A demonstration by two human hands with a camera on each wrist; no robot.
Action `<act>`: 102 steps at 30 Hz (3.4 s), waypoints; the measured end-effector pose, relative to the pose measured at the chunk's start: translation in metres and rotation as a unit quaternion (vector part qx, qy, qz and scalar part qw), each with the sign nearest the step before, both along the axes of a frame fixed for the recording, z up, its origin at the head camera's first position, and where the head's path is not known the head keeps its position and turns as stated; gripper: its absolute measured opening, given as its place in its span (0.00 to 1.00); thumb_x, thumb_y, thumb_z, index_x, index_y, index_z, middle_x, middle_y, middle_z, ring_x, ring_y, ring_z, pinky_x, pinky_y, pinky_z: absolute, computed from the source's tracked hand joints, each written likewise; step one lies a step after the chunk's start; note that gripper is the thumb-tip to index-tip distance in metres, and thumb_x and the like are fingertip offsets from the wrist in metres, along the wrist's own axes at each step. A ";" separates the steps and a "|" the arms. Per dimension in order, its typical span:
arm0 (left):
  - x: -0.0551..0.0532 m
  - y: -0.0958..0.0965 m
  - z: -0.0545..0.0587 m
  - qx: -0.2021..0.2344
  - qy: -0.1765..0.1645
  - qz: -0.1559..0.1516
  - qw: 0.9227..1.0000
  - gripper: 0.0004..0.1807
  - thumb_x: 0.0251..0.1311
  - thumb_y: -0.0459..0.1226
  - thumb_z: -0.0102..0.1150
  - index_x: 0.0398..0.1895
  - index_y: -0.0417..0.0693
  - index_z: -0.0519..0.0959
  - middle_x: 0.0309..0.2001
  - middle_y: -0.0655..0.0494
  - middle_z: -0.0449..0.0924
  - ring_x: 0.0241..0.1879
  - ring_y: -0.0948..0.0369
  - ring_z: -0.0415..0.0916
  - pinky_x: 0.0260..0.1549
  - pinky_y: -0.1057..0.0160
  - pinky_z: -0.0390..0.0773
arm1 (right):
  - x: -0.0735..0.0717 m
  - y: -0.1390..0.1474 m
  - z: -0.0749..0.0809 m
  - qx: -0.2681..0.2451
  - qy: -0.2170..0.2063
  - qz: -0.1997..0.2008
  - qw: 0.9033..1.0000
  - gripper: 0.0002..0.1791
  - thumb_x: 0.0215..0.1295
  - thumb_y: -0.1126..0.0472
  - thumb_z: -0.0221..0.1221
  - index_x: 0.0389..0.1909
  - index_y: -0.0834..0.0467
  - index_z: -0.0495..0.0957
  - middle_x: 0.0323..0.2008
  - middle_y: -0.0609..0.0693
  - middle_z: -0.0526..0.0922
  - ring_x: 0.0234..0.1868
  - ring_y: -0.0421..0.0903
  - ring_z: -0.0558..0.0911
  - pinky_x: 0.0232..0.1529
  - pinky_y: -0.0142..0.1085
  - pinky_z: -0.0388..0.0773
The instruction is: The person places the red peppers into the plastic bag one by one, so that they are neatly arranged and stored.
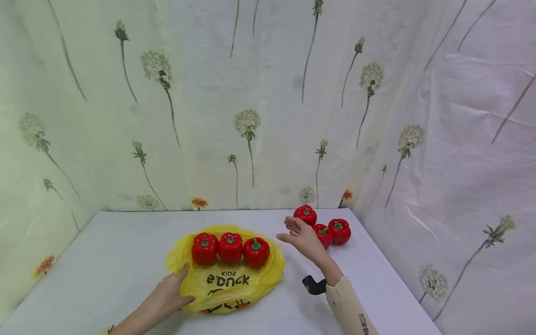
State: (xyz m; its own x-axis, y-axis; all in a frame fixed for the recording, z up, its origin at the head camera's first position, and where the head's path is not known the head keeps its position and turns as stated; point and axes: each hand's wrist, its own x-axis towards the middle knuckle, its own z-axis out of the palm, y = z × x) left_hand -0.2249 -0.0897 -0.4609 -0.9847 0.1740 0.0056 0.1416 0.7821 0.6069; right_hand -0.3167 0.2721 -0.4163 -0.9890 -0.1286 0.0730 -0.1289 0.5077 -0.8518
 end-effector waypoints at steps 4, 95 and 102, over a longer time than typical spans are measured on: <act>0.000 0.001 0.000 -0.003 -0.001 -0.003 1.000 0.49 0.42 0.33 0.75 0.67 0.25 0.59 0.61 0.24 0.66 0.47 0.48 0.76 0.46 0.47 0.80 | 0.001 0.013 0.007 0.010 -0.002 -0.026 1.000 0.45 0.54 0.38 0.66 0.69 0.54 0.62 0.68 0.57 0.68 0.68 0.57 0.68 0.59 0.47 0.75; -0.001 0.002 0.001 0.000 -0.024 0.001 1.000 0.49 0.42 0.33 0.75 0.68 0.25 0.59 0.62 0.28 0.67 0.50 0.48 0.75 0.51 0.44 0.77 | -0.035 0.079 -0.052 0.071 -0.075 -0.233 0.967 0.50 0.58 0.52 0.66 0.71 0.69 0.50 0.68 0.71 0.57 0.67 0.67 0.58 0.60 0.60 0.70; -0.001 0.001 0.000 0.002 -0.012 -0.003 1.000 0.48 0.42 0.32 0.75 0.67 0.24 0.60 0.61 0.27 0.68 0.55 0.43 0.75 0.52 0.43 0.76 | -0.035 0.072 -0.068 0.061 -0.071 -0.222 0.971 0.52 0.57 0.53 0.67 0.70 0.73 0.46 0.66 0.73 0.57 0.66 0.69 0.58 0.61 0.61 0.68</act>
